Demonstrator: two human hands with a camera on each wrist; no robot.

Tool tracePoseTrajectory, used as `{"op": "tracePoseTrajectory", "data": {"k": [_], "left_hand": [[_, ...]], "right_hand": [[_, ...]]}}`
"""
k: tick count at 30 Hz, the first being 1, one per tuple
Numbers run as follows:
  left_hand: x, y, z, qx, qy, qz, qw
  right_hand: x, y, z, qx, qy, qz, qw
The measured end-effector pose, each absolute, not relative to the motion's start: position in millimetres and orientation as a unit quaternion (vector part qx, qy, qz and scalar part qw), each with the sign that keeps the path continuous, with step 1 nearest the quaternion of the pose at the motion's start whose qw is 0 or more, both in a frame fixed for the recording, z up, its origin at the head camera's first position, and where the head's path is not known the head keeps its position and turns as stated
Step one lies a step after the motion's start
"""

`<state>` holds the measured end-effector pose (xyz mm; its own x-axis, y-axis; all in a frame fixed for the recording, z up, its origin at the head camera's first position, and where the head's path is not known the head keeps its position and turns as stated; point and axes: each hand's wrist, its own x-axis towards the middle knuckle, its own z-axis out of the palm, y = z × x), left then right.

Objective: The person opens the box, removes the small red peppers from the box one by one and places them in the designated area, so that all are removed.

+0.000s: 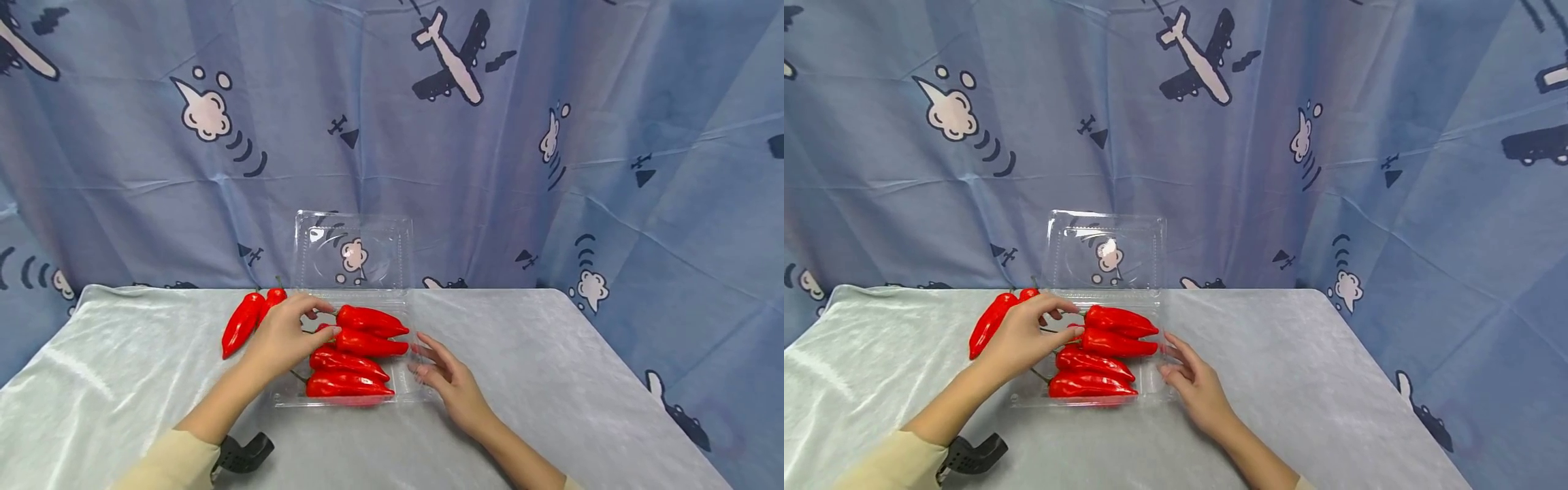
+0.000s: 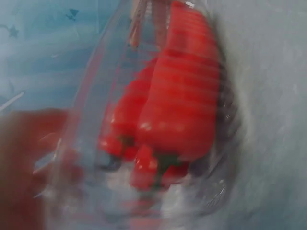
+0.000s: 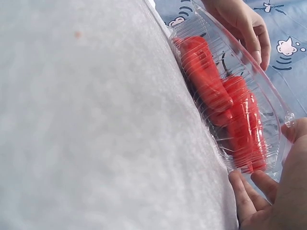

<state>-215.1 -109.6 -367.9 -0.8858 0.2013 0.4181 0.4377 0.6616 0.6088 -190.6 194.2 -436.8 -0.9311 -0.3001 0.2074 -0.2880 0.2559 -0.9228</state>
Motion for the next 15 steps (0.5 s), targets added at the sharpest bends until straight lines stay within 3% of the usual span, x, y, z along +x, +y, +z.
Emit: {"op": "tracePoseTrajectory", "data": {"k": [15], "left_hand": [[-217.1, -95.2, -390.3, -0.209, -0.904, -0.355, 0.115]], "right_hand": [[-190.9, 195.1, -437.9, -0.191, 0.790, -0.582, 0.007]]}}
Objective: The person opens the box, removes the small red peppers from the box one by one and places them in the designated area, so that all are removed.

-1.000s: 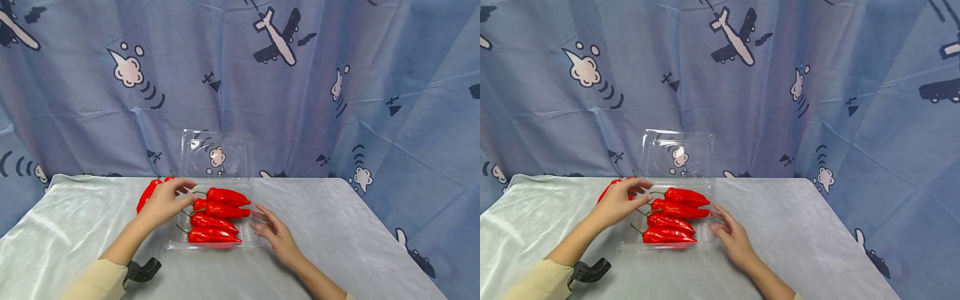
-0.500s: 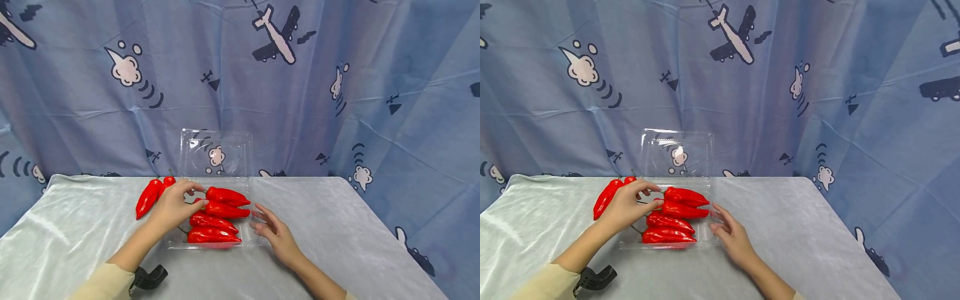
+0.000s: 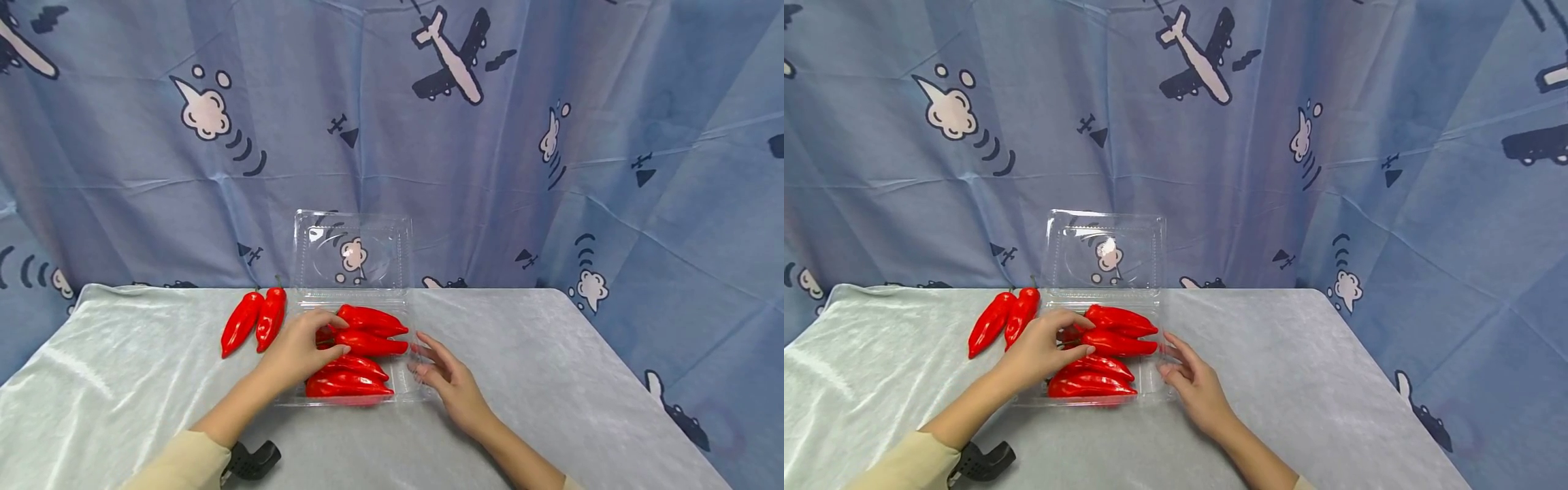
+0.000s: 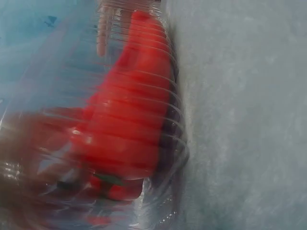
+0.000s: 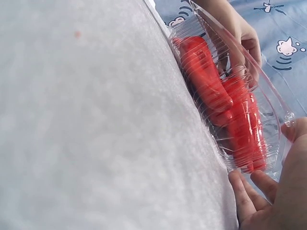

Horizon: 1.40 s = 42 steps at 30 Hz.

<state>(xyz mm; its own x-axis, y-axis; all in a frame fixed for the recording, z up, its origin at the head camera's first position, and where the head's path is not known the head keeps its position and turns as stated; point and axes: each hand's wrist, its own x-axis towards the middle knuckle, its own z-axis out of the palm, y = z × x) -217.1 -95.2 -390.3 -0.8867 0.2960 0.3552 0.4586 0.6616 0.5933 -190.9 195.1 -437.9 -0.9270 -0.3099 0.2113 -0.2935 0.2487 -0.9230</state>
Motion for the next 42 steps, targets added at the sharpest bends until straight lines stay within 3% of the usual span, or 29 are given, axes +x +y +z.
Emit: {"op": "tracePoseTrajectory", "data": {"k": [19, 42], "left_hand": [[-219.4, -92.8, -397.0, -0.209, -0.913, -0.325, 0.128], [-218.5, -98.4, -385.6, -0.196, -0.863, -0.461, 0.062]], "right_hand": [[-190.6, 195.4, -438.7, -0.191, 0.792, -0.580, 0.002], [-190.1, 195.1, -437.3, -0.186, 0.795, -0.577, 0.002]]}}
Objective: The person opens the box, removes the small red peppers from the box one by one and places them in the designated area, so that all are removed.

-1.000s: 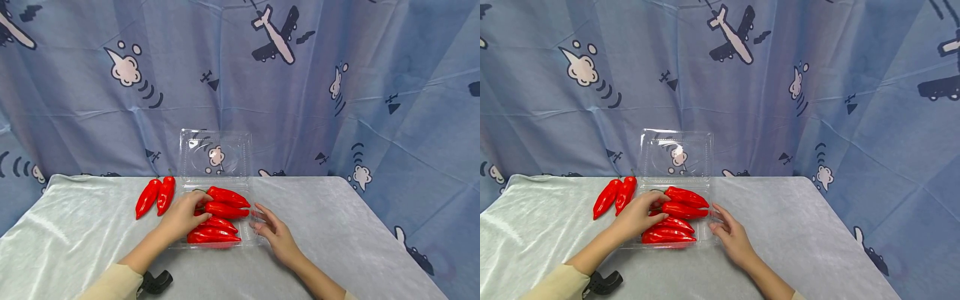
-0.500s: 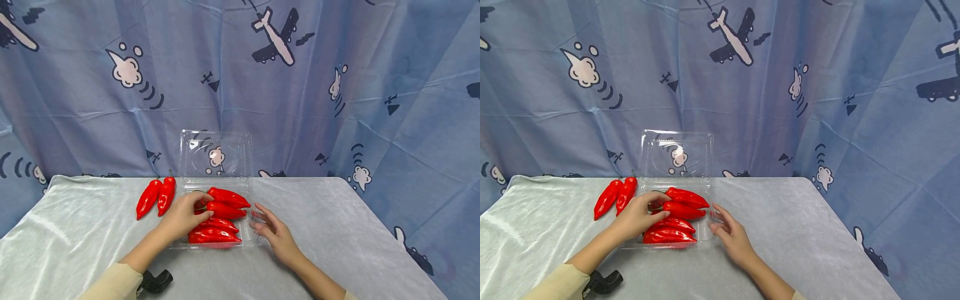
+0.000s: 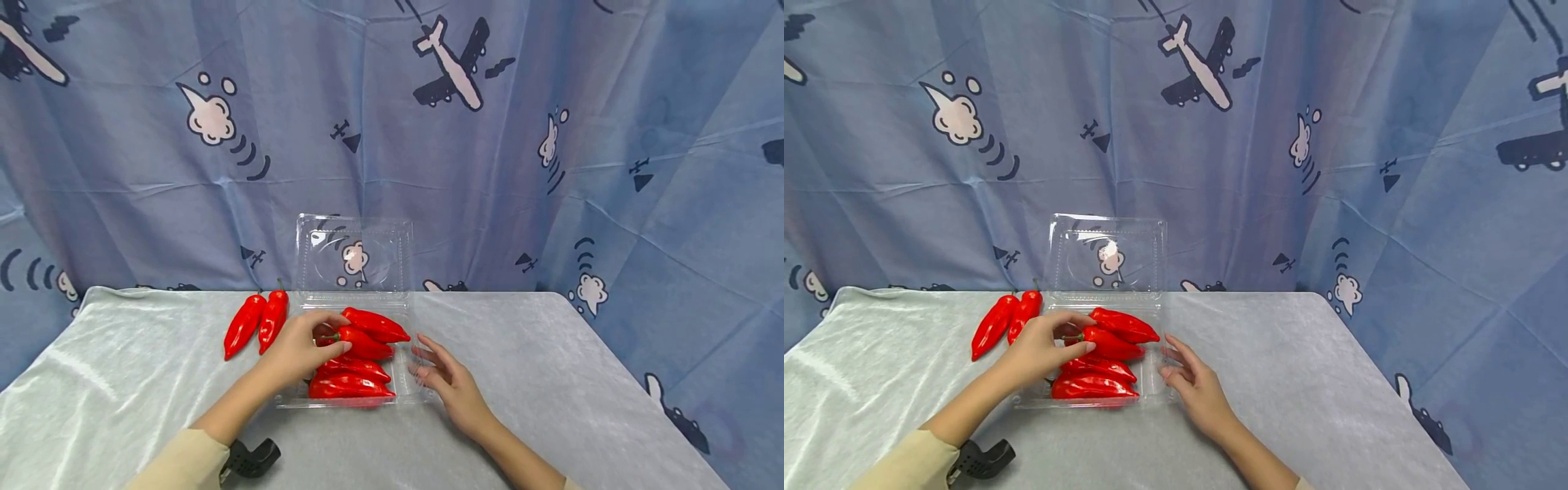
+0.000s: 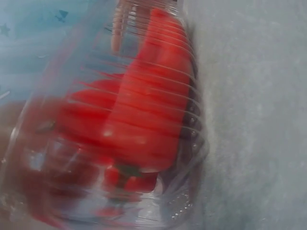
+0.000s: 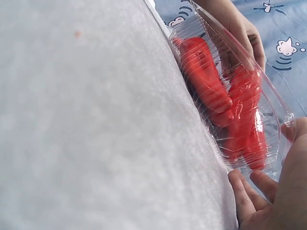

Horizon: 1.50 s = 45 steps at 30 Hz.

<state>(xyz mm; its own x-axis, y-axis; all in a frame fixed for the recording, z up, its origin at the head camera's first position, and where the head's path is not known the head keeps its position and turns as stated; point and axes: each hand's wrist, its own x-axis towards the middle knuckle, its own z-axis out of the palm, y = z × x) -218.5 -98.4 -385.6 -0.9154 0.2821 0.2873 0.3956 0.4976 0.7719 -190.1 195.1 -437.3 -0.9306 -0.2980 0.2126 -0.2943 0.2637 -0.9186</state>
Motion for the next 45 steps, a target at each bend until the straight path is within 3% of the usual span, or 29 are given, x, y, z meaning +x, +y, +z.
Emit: {"op": "tracePoseTrajectory", "data": {"k": [16, 45], "left_hand": [[-216.3, -102.7, -374.2, -0.202, -0.837, -0.505, 0.058], [-214.6, -134.9, -337.5, -0.167, -0.831, -0.509, 0.151]], "right_hand": [[-191.0, 195.7, -438.2, -0.191, 0.794, -0.577, -0.002], [-190.0, 194.9, -436.9, -0.189, 0.797, -0.574, 0.004]]}}
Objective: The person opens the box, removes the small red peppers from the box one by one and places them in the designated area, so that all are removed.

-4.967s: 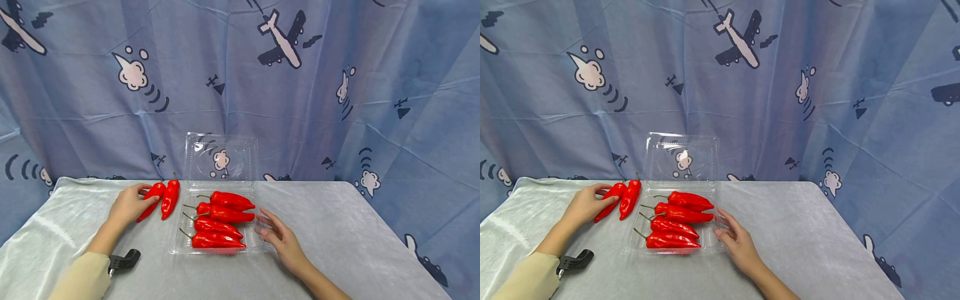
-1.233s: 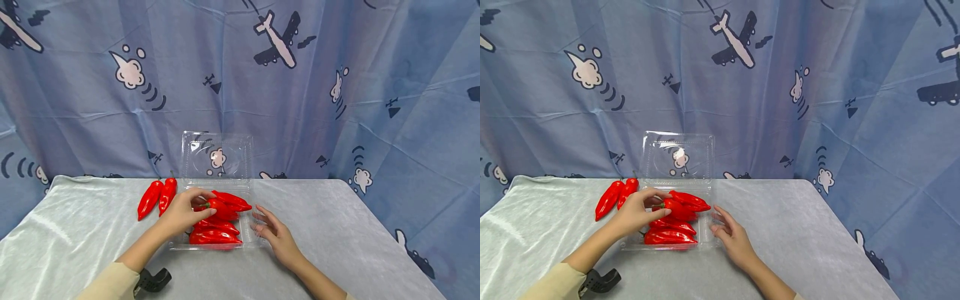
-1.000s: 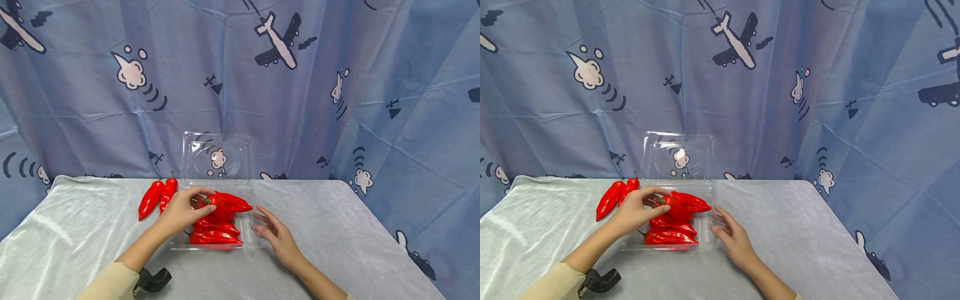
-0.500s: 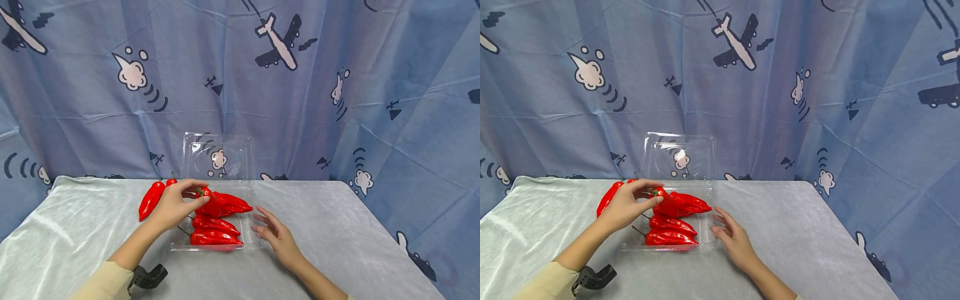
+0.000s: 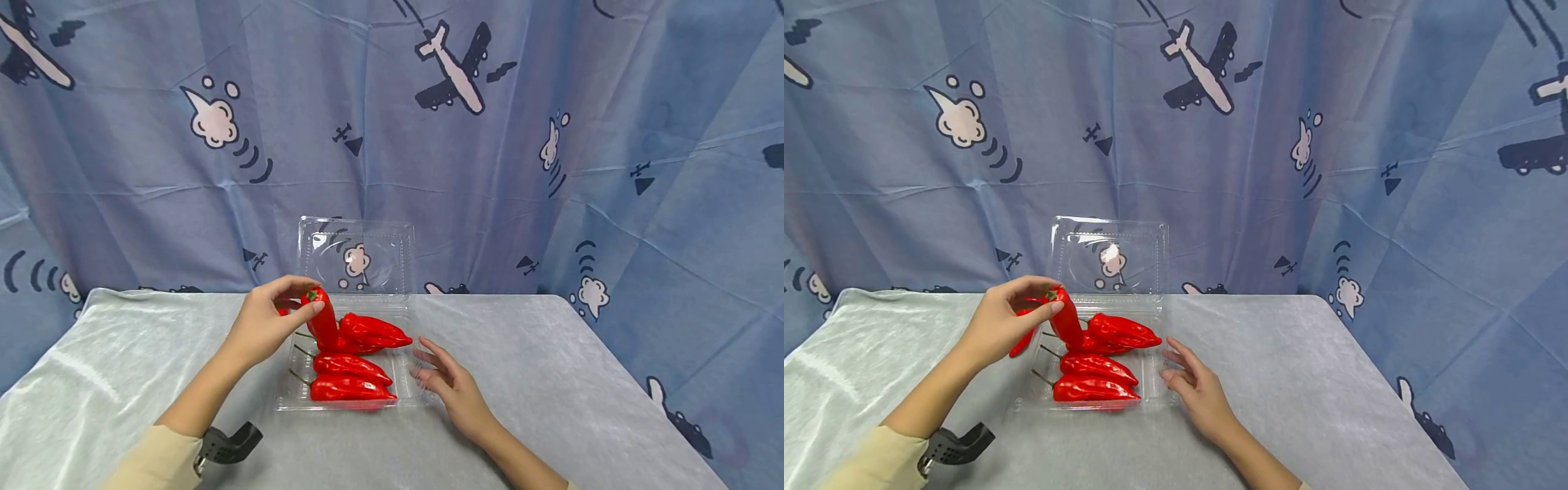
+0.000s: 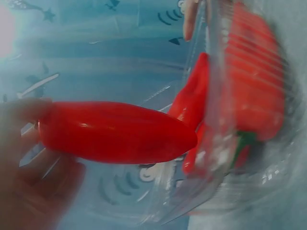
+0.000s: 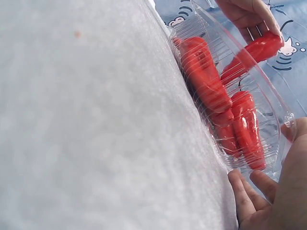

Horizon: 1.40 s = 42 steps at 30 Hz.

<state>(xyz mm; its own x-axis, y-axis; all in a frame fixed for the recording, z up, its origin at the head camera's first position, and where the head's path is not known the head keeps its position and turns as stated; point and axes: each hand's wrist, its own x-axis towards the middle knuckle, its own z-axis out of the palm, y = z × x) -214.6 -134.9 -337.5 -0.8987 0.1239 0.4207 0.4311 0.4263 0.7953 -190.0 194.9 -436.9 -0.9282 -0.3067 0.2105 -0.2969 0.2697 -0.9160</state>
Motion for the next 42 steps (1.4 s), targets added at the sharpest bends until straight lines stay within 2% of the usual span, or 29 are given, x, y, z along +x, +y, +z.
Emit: {"op": "tracePoseTrajectory", "data": {"k": [17, 27, 42], "left_hand": [[-214.4, -176.7, -317.2, -0.103, -0.818, -0.492, 0.280], [-221.0, -196.5, -317.8, -0.073, -0.820, -0.477, 0.309], [-226.7, -220.0, -320.3, -0.024, -0.821, -0.472, 0.321]], "right_hand": [[-190.2, 194.8, -435.6, -0.189, 0.793, -0.579, -0.001], [-191.9, 193.5, -436.8, -0.182, 0.799, -0.573, -0.006], [-191.8, 193.8, -437.5, -0.205, 0.791, -0.576, -0.011]]}}
